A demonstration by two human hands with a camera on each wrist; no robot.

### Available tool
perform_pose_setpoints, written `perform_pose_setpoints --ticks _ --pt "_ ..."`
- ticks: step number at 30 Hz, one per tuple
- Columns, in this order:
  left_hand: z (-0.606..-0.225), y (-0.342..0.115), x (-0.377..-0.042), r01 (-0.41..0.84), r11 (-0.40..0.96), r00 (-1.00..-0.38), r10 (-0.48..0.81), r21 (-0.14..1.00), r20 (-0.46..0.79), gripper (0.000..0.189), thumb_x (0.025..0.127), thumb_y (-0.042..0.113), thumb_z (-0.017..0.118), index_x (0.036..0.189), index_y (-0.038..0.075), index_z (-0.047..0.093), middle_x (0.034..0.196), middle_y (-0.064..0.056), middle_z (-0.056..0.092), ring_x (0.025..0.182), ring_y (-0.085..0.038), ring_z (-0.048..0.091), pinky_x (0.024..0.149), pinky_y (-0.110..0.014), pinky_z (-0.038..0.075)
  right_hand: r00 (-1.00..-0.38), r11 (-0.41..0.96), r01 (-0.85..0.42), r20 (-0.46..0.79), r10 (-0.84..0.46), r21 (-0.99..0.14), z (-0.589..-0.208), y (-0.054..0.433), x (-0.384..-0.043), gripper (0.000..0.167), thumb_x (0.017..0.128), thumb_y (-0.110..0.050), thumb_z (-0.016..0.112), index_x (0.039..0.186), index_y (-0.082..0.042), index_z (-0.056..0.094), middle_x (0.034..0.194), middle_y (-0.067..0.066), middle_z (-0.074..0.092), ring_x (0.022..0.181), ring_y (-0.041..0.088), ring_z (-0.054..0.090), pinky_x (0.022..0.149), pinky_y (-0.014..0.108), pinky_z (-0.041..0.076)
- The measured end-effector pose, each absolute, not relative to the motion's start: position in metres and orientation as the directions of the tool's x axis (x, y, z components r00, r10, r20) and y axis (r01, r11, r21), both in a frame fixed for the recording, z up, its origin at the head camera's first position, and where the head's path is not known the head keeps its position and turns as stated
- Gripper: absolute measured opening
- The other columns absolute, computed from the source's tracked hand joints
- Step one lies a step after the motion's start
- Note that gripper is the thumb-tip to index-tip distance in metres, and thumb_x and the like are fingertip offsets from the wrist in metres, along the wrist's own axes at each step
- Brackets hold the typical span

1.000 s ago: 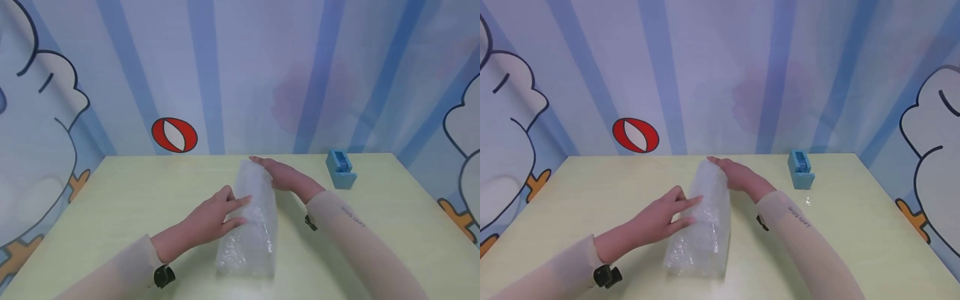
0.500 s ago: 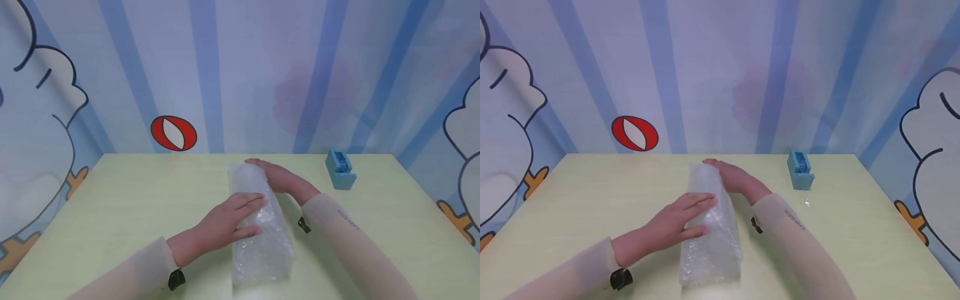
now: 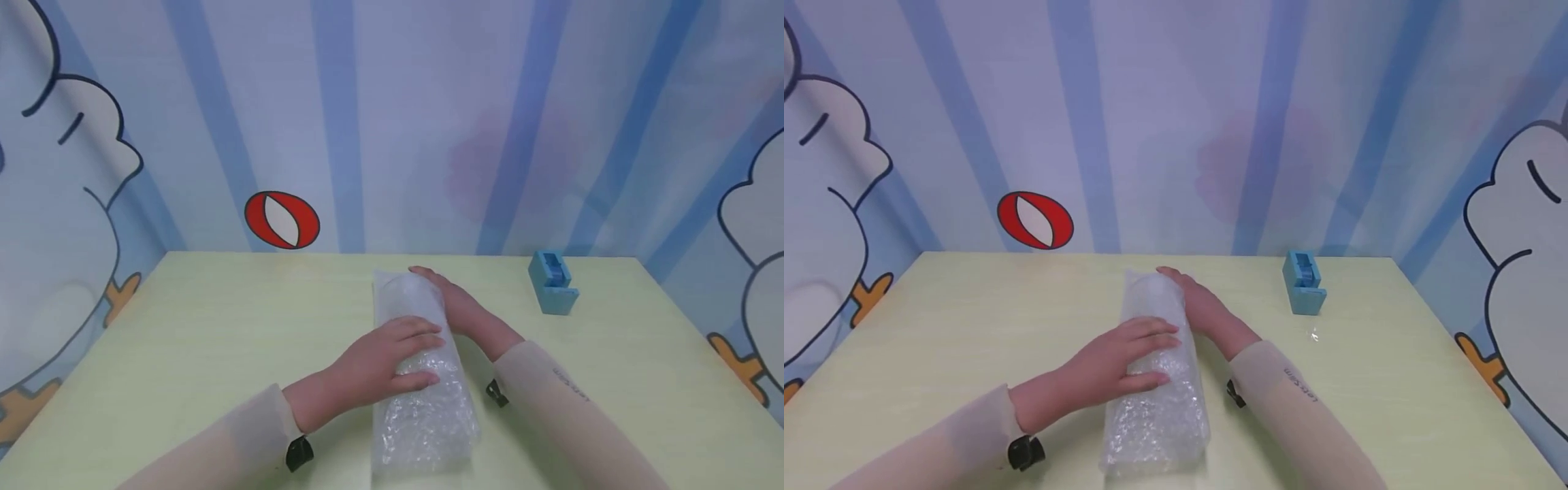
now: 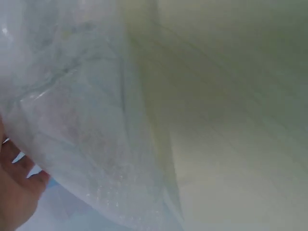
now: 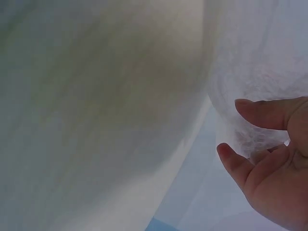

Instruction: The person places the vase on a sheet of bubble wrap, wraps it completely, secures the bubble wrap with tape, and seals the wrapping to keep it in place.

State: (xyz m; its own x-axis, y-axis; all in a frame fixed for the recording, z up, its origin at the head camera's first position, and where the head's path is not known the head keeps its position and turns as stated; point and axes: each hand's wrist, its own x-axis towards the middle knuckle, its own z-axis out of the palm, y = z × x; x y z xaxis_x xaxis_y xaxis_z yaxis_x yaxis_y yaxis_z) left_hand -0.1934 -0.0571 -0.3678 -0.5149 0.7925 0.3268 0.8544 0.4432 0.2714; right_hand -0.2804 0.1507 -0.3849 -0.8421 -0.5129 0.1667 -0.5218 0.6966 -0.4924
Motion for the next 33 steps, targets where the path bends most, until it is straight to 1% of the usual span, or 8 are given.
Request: perform_pose_setpoints --ticks 3,9,13,18,22,25,28,33 --pt "-0.369 -0.056 -0.192 0.884 0.434 -0.468 0.821 0.177 0.327 0.053 0.098 0.036 0.067 0.142 0.008 0.059 0.149 -0.007 0.059 0.141 -0.025 0.052 0.117 -0.039 0.046 -0.849 0.695 -0.511 0.168 -0.501 -0.506 -0.385 0.151 -0.280 0.065 0.098 -0.012 0.063 0.154 0.001 0.034 0.157 0.028 0.042 0.138 0.049 0.049 0.110 0.061 0.046" --pt "-0.378 -0.057 -0.190 0.886 0.403 -0.461 0.820 0.228 0.340 0.050 0.100 0.032 0.064 0.144 0.010 0.056 0.150 -0.006 0.056 0.144 -0.025 0.048 0.121 -0.043 0.041 -0.853 0.701 -0.495 0.136 -0.503 -0.513 -0.385 0.149 -0.283 0.067 0.098 -0.013 0.063 0.157 0.000 0.032 0.157 0.028 0.042 0.142 0.048 0.046 0.112 0.061 0.044" --pt "-0.382 -0.055 -0.189 0.894 0.405 -0.449 0.807 0.193 0.384 0.046 0.100 0.031 0.065 0.140 0.010 0.058 0.146 -0.005 0.059 0.142 -0.023 0.050 0.121 -0.041 0.041 -0.862 0.725 -0.481 0.114 -0.494 -0.493 -0.382 0.155 -0.285 0.069 0.101 -0.014 0.059 0.160 -0.001 0.026 0.158 0.028 0.041 0.146 0.047 0.042 0.118 0.059 0.039" --pt "-0.383 -0.055 -0.188 0.892 0.409 -0.452 0.800 0.193 0.394 0.045 0.099 0.030 0.065 0.139 0.010 0.058 0.145 -0.006 0.060 0.141 -0.023 0.050 0.121 -0.041 0.042 -0.884 0.771 -0.463 0.169 -0.436 -0.438 -0.369 0.165 -0.276 0.065 0.098 0.006 0.051 0.159 0.001 0.029 0.160 0.029 0.038 0.148 0.047 0.037 0.120 0.061 0.036" --pt "-0.382 -0.053 -0.187 0.890 0.417 -0.457 0.807 0.187 0.374 0.046 0.101 0.032 0.063 0.141 0.011 0.057 0.147 -0.005 0.059 0.143 -0.023 0.050 0.121 -0.042 0.042 -0.832 0.785 -0.549 0.272 -0.483 -0.287 -0.360 0.168 -0.254 0.061 0.093 0.017 0.046 0.152 0.000 0.044 0.155 0.025 0.048 0.143 0.044 0.047 0.114 0.058 0.045" --pt "-0.381 -0.053 -0.186 0.894 0.432 -0.445 0.818 0.121 0.365 0.049 0.101 0.035 0.061 0.144 0.011 0.056 0.150 -0.004 0.058 0.145 -0.023 0.049 0.121 -0.041 0.042 -0.794 0.771 -0.604 0.237 -0.560 -0.201 -0.358 0.167 -0.241 0.059 0.094 0.014 0.048 0.151 0.000 0.046 0.156 0.022 0.049 0.141 0.041 0.051 0.111 0.054 0.049" --pt "-0.378 -0.054 -0.185 0.893 0.450 -0.422 0.835 0.002 0.353 0.052 0.103 0.037 0.059 0.147 0.010 0.053 0.153 -0.005 0.056 0.147 -0.023 0.048 0.120 -0.041 0.043 -0.790 0.756 -0.613 0.174 -0.587 -0.231 -0.359 0.165 -0.236 0.059 0.095 0.013 0.045 0.153 0.001 0.043 0.159 0.021 0.045 0.144 0.040 0.048 0.112 0.053 0.047" --pt "-0.378 -0.055 -0.183 0.899 0.389 -0.300 0.881 -0.201 0.365 0.047 0.105 0.032 0.058 0.146 0.011 0.056 0.151 -0.004 0.058 0.143 -0.019 0.052 0.118 -0.035 0.045 -0.792 0.741 -0.610 0.178 -0.584 -0.283 -0.363 0.162 -0.240 0.058 0.096 0.014 0.042 0.153 0.002 0.043 0.159 0.023 0.045 0.146 0.042 0.045 0.116 0.055 0.042"
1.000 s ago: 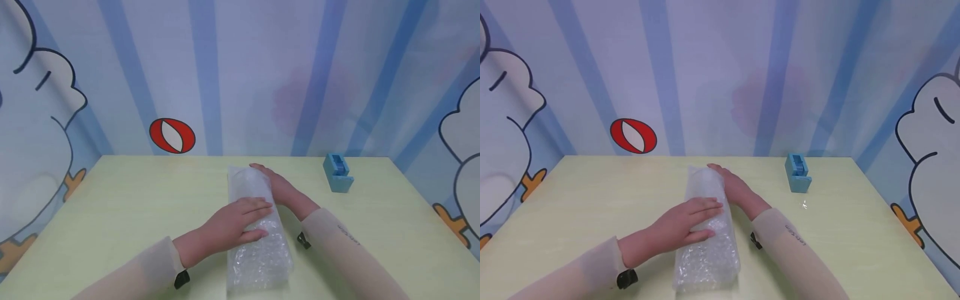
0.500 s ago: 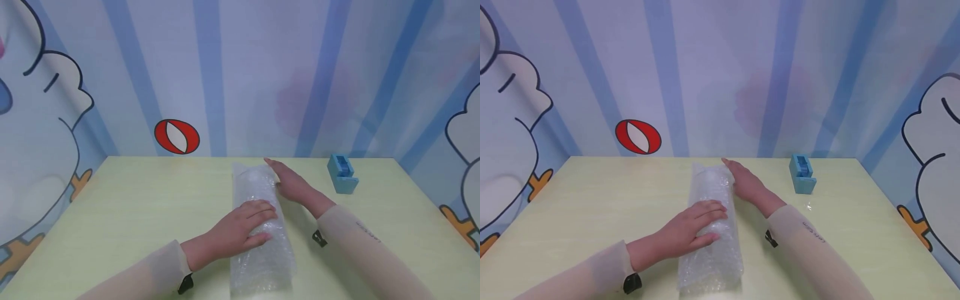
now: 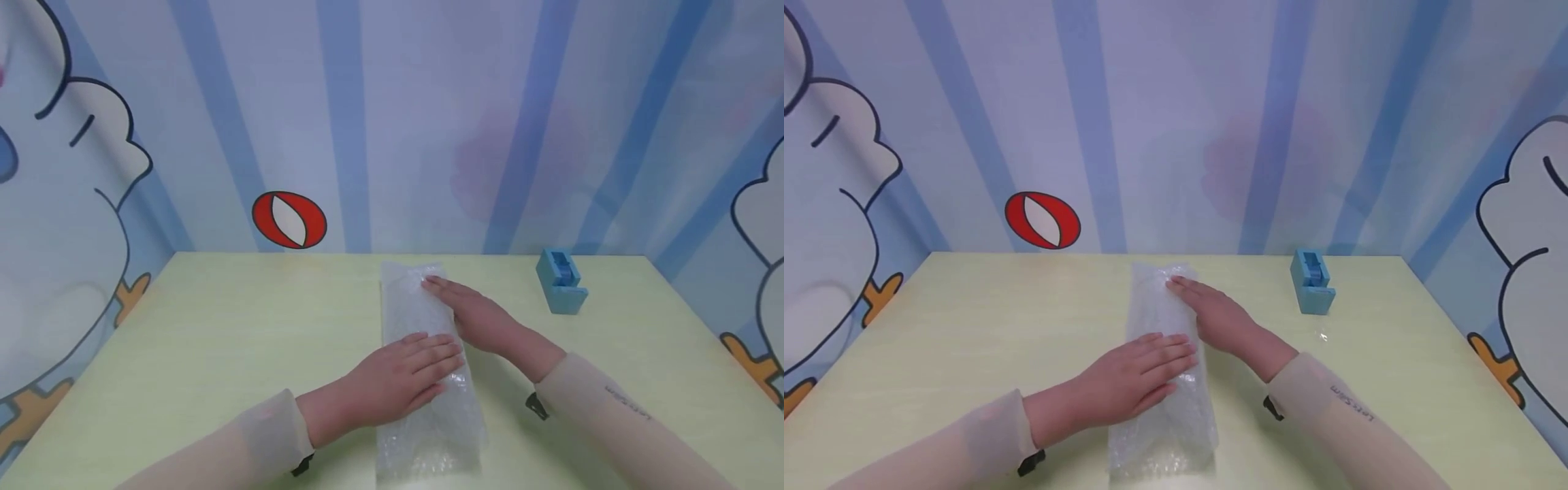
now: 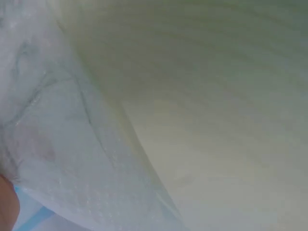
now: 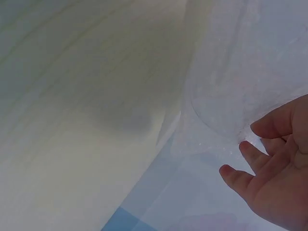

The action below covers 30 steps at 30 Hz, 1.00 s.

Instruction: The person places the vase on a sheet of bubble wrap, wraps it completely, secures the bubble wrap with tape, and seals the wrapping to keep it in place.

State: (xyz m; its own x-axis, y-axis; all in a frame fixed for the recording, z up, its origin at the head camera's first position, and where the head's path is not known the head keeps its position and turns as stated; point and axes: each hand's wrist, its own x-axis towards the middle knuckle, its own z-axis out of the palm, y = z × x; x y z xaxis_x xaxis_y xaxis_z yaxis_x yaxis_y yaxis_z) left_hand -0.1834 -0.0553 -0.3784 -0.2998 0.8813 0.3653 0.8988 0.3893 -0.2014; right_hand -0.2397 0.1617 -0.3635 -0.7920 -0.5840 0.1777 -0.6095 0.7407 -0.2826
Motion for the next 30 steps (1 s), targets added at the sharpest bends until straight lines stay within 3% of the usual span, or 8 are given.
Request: perform_pose_setpoints --ticks 3,6,16,18,21,25,27,30 --pt "-0.382 -0.054 -0.184 0.909 0.351 -0.235 0.877 -0.225 0.420 0.042 0.103 0.027 0.062 0.142 0.011 0.060 0.144 -0.002 0.063 0.138 -0.017 0.057 0.116 -0.032 0.046 -0.792 0.733 -0.608 0.168 -0.587 -0.305 -0.364 0.162 -0.242 0.058 0.097 0.015 0.041 0.153 0.003 0.042 0.159 0.024 0.043 0.146 0.043 0.044 0.117 0.056 0.041" --pt "-0.383 -0.054 -0.185 0.913 0.349 -0.224 0.863 -0.213 0.453 0.041 0.102 0.027 0.063 0.139 0.011 0.061 0.140 -0.001 0.065 0.134 -0.018 0.058 0.115 -0.031 0.047 -0.797 0.717 -0.596 0.157 -0.583 -0.360 -0.363 0.166 -0.244 0.060 0.095 0.016 0.040 0.154 0.002 0.041 0.160 0.025 0.041 0.148 0.043 0.042 0.118 0.057 0.040" --pt "-0.382 -0.052 -0.184 0.917 0.362 -0.273 0.875 -0.166 0.400 0.041 0.103 0.027 0.062 0.141 0.011 0.060 0.141 -0.002 0.065 0.136 -0.018 0.058 0.115 -0.032 0.048 -0.900 0.652 -0.431 0.247 -0.358 -0.624 -0.345 0.213 -0.232 0.042 0.104 -0.003 0.050 0.146 0.000 0.051 0.150 0.025 0.053 0.137 0.046 0.052 0.106 0.060 0.050" --pt "-0.381 -0.052 -0.184 0.920 0.361 -0.279 0.877 -0.153 0.390 0.041 0.103 0.026 0.061 0.141 0.011 0.060 0.142 -0.002 0.064 0.136 -0.019 0.057 0.115 -0.032 0.047 -0.923 0.646 -0.383 0.243 -0.300 -0.660 -0.343 0.224 -0.230 0.038 0.106 -0.007 0.050 0.142 0.000 0.055 0.146 0.024 0.057 0.133 0.043 0.056 0.105 0.054 0.053" --pt "-0.381 -0.052 -0.184 0.922 0.359 -0.281 0.880 -0.148 0.384 0.041 0.104 0.027 0.060 0.142 0.011 0.059 0.141 -0.002 0.064 0.136 -0.019 0.057 0.115 -0.032 0.047 -0.943 0.654 -0.334 0.238 -0.234 -0.679 -0.344 0.237 -0.227 0.034 0.107 -0.011 0.050 0.138 0.000 0.059 0.140 0.023 0.062 0.127 0.037 0.060 0.100 0.028 0.055" --pt "-0.381 -0.052 -0.185 0.918 0.357 -0.267 0.879 -0.174 0.395 0.040 0.105 0.028 0.058 0.141 0.011 0.060 0.141 -0.001 0.065 0.135 -0.018 0.057 0.115 -0.031 0.047 -0.957 0.667 -0.288 0.228 -0.179 -0.687 -0.345 0.252 -0.225 0.035 0.108 -0.017 0.050 0.137 0.000 0.060 0.138 0.022 0.063 0.124 0.028 0.061 0.091 0.005 0.044" --pt "-0.381 -0.052 -0.185 0.915 0.358 -0.262 0.878 -0.187 0.401 0.040 0.105 0.028 0.058 0.141 0.012 0.060 0.141 -0.001 0.065 0.135 -0.018 0.057 0.115 -0.030 0.047 -0.965 0.671 -0.261 0.214 -0.154 -0.694 -0.346 0.259 -0.224 0.037 0.109 -0.021 0.048 0.138 0.000 0.059 0.139 0.023 0.062 0.126 0.030 0.060 0.092 0.012 0.047" --pt "-0.381 -0.053 -0.185 0.914 0.359 -0.262 0.877 -0.188 0.402 0.040 0.104 0.028 0.059 0.140 0.011 0.060 0.141 -0.001 0.065 0.135 -0.018 0.057 0.115 -0.030 0.047 -0.981 0.669 -0.191 0.159 -0.109 -0.718 -0.346 0.270 -0.223 0.043 0.110 -0.028 0.045 0.142 -0.002 0.055 0.144 0.023 0.058 0.133 0.039 0.053 0.101 0.036 0.050"
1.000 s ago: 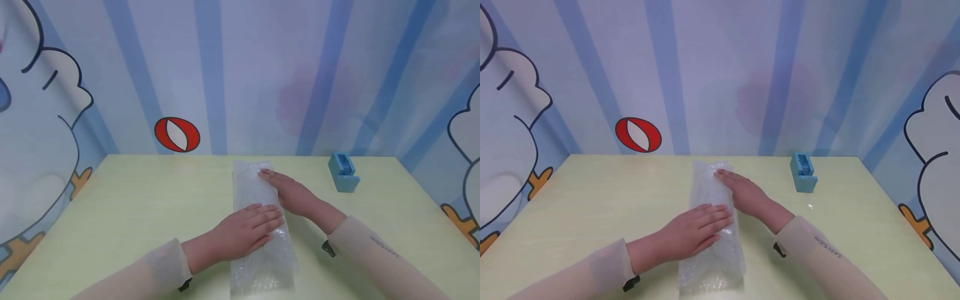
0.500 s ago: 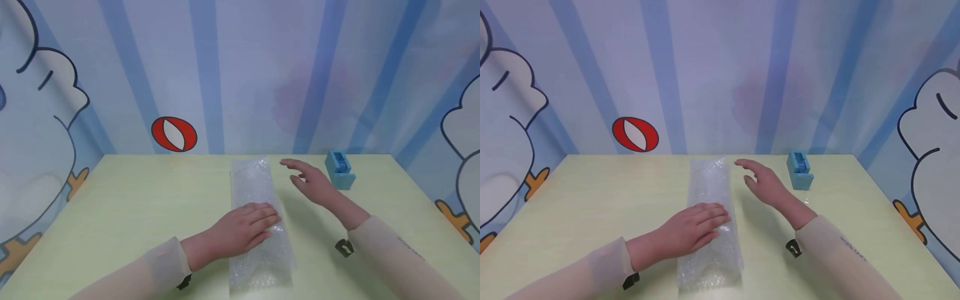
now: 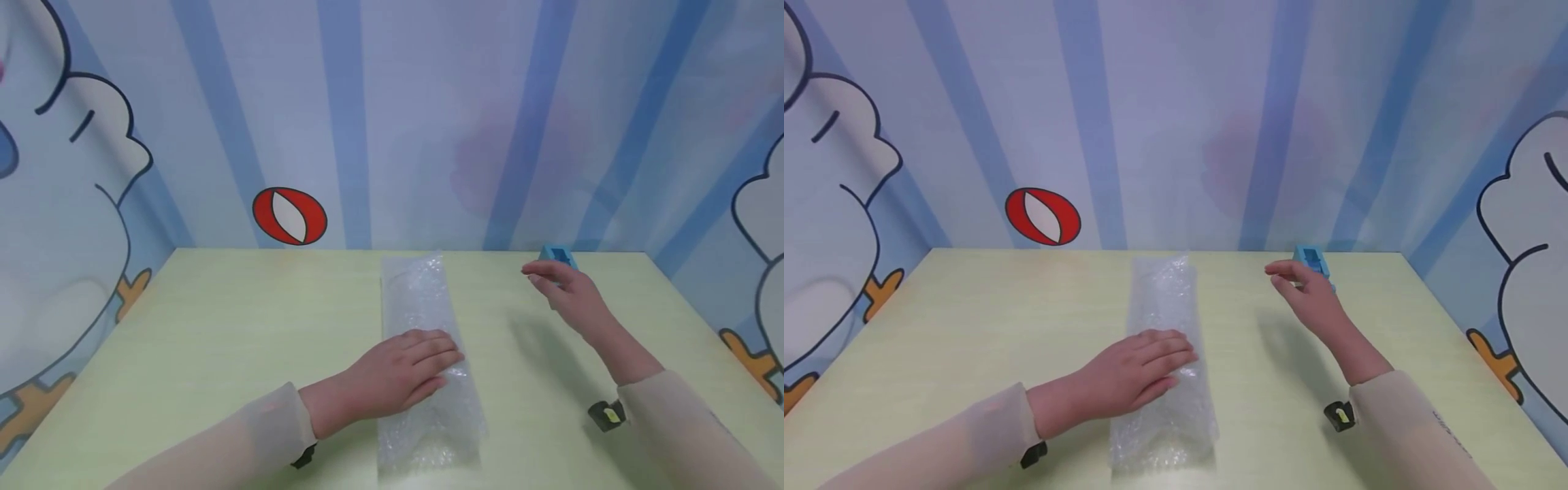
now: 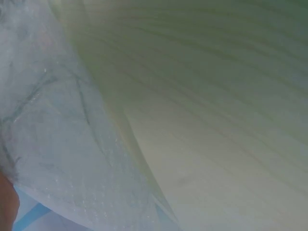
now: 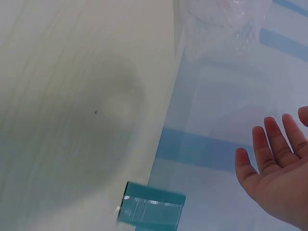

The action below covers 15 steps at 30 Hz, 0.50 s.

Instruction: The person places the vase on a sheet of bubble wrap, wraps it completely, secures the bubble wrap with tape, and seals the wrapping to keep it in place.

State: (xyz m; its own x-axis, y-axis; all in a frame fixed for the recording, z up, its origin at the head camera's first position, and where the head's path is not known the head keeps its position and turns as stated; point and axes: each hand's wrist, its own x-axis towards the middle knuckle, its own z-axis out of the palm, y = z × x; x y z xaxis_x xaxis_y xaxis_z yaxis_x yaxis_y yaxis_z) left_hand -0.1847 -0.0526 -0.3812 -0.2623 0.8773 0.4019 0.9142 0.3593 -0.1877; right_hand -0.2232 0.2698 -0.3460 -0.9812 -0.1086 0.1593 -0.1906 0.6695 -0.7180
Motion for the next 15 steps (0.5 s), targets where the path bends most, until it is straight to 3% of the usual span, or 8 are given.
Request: perform_pose_setpoints --ticks 2,5,15 --pt "-0.382 -0.053 -0.185 0.915 0.358 -0.262 0.876 -0.184 0.404 0.040 0.104 0.027 0.060 0.140 0.011 0.060 0.141 -0.002 0.065 0.135 -0.018 0.058 0.115 -0.031 0.047 -0.988 0.656 -0.151 0.126 -0.086 -0.740 -0.347 0.277 -0.223 0.046 0.110 -0.032 0.043 0.144 -0.002 0.053 0.147 0.024 0.055 0.137 0.042 0.049 0.104 0.051 0.047" --pt "-0.382 -0.053 -0.185 0.916 0.358 -0.262 0.875 -0.181 0.408 0.040 0.103 0.027 0.061 0.140 0.011 0.060 0.141 -0.002 0.065 0.135 -0.018 0.058 0.115 -0.031 0.047 -0.994 0.641 -0.112 0.080 -0.078 -0.759 -0.347 0.287 -0.222 0.050 0.110 -0.036 0.042 0.147 -0.002 0.049 0.151 0.027 0.049 0.143 0.046 0.041 0.110 0.062 0.040" --pt "-0.382 -0.053 -0.185 0.918 0.358 -0.266 0.876 -0.173 0.403 0.040 0.105 0.028 0.057 0.141 0.011 0.059 0.142 -0.001 0.064 0.137 -0.018 0.056 0.116 -0.031 0.046 -1.000 0.690 -0.009 0.007 -0.006 -0.724 -0.346 0.311 -0.220 0.062 0.110 -0.044 0.035 0.150 0.004 0.042 0.156 0.035 0.038 0.142 0.054 0.036 0.108 0.069 0.037"
